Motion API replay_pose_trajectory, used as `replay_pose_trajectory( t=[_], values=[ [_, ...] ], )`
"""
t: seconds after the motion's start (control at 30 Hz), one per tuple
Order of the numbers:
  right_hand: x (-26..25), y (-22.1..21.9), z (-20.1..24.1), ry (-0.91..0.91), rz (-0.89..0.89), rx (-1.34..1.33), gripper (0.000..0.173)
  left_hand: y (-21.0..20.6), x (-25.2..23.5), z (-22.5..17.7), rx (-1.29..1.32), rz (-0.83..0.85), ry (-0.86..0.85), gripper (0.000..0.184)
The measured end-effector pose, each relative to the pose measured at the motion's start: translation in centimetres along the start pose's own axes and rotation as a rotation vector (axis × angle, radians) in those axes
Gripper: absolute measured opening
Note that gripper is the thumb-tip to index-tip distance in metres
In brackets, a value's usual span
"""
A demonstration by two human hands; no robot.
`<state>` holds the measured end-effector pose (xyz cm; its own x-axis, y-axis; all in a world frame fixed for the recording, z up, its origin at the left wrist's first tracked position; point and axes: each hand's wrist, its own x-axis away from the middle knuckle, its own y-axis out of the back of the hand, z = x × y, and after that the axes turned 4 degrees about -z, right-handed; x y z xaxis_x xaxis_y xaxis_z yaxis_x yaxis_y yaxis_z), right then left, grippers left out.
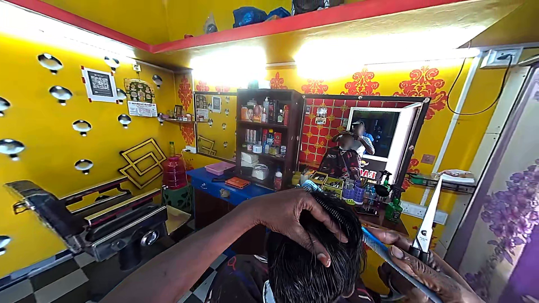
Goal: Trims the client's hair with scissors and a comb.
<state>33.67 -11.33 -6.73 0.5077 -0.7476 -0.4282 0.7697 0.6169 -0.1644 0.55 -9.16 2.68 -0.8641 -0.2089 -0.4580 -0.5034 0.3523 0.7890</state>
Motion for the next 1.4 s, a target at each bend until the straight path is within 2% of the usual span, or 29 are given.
replay_pose_trajectory(
  t=[0.1, 0.33, 0.4, 0.6, 0.67, 0.73, 0.8, 0.83, 0.87, 0.9, 0.97, 1.0, 1.07, 1.13, 1.2, 1.3, 1.33, 1.4],
  values=[
    [-0.5, 1.3, -0.2, -0.017, 0.009, -0.132, 0.041, 0.6, -0.6, -0.4, 0.048, 0.002, 0.05, 0.038],
    [-2.4, 2.3, 1.3, -0.074, 0.078, -0.365, 0.043, 1.0, -1.5, -0.6, 0.147, -0.043, 0.028, 0.038],
    [-2.8, 2.3, 1.7, -0.07, 0.1, -0.387, 0.044, 0.9, -1.5, -0.6, 0.156, -0.079, 0.028, 0.036],
    [-3.5, 1.8, 2.7, 0.035, 0.065, -0.398, 0.045, 0.8, -1.7, -0.4, 0.121, -0.151, 0.053, 0.046],
    [-3.5, 0.9, 3.2, 0.093, 0.011, -0.238, 0.043, 0.6, -1.7, -0.5, 0.135, -0.18, 0.063, 0.053],
    [-3.3, -0.2, 3.6, 0.147, -0.014, 0.094, 0.04, 0.1, -1.7, -0.6, 0.173, -0.243, 0.081, 0.065],
    [-3.0, -0.5, 3.8, 0.183, 0.064, 0.42, 0.04, -0.5, -1.8, -0.8, 0.25, -0.316, 0.098, 0.07],
    [-3.0, -0.6, 3.7, 0.224, 0.114, 0.53, 0.042, -0.6, -1.9, -0.8, 0.264, -0.321, 0.113, 0.067],
    [-3.1, -0.7, 3.6, 0.28, 0.129, 0.624, 0.044, -0.6, -1.9, -1.0, 0.258, -0.313, 0.138, 0.056],
    [-3.1, -0.6, 3.6, 0.342, 0.093, 0.749, 0.044, -0.6, -2.0, -1.2, 0.254, -0.308, 0.164, 0.041],
    [-3.2, 0.2, 3.8, 0.412, -0.11, 1.036, 0.044, -0.4, -2.1, -1.6, 0.22, -0.29, 0.176, 0.03],
    [-3.3, 1.1, 3.9, 0.392, -0.212, 1.144, 0.046, -0.3, -2.2, -1.7, 0.185, -0.277, 0.165, 0.03],
    [-3.6, 4.0, 4.5, 0.141, -0.289, 1.25, 0.055, -0.2, -2.3, -1.6, 0.136, -0.257, 0.146, 0.03],
    [-3.9, 7.5, 4.9, -0.212, -0.162, 1.145, 0.057, -0.2, -2.4, -1.6, 0.115, -0.255, 0.147, 0.03],
    [-3.9, 10.7, 4.7, -0.38, 0.02, 0.866, 0.055, -0.2, -2.6, -1.9, 0.105, -0.267, 0.168, 0.029],
    [-3.6, 11.9, 4.7, -0.371, 0.259, 0.616, 0.068, -0.2, -2.6, -2.1, 0.126, -0.295, 0.181, 0.027],
    [-3.4, 11.6, 4.8, -0.336, 0.273, 0.606, 0.063, -0.2, -2.5, -2.0, 0.128, -0.295, 0.177, 0.027],
    [-3.2, 10.3, 4.6, -0.236, 0.223, 0.684, 0.043, -0.2, -2.6, -1.9, 0.11, -0.291, 0.184, 0.028]
  ],
)
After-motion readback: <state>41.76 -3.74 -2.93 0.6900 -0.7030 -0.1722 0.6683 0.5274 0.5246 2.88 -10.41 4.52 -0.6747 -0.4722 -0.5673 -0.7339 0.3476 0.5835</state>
